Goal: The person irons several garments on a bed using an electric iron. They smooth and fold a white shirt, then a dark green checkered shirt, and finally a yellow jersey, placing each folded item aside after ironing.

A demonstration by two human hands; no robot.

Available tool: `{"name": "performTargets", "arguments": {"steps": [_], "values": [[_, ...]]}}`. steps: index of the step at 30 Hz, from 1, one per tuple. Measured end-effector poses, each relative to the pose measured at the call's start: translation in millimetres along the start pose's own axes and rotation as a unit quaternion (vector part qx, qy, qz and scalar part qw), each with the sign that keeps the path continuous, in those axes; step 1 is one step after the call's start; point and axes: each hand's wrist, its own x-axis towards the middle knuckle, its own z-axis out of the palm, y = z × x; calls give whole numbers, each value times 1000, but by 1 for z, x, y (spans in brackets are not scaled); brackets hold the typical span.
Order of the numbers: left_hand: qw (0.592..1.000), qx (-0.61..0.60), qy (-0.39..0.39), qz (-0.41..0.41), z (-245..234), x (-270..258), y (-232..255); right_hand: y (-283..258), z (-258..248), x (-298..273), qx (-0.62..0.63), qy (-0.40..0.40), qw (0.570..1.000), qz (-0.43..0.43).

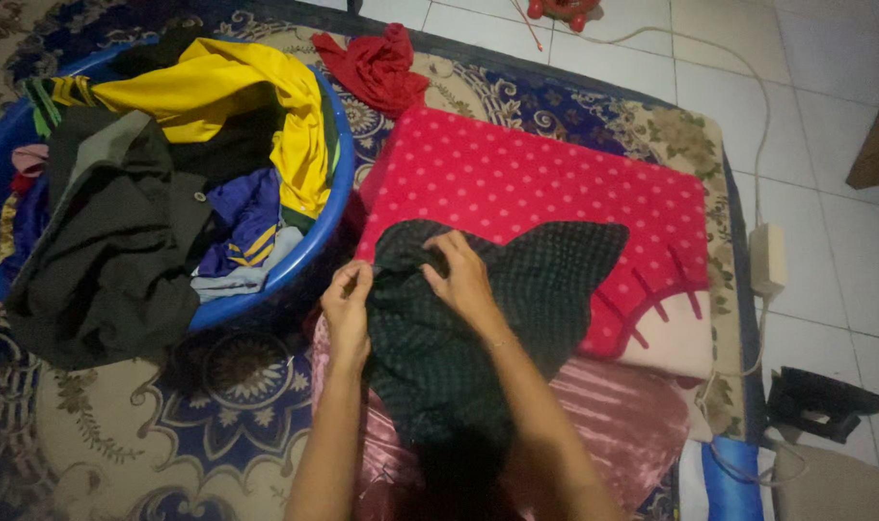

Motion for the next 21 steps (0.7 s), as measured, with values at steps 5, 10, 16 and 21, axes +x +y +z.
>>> {"name": "performTargets", "arguments": {"steps": [5,10,16,21], "values": [[987,105,-33,116,19,-14,30,-35,-6,1,16,45,989,-137],[931,247,-22,267,37,-30,86,-44,-23,8,28,22,998,-51],[918,281,-62,274,45,-42,118,-33,-49,13,-169,26,985,-25],[908,298,-83,282,45,-47,127,-37,-72,-1,-20,-68,996,45]]}}
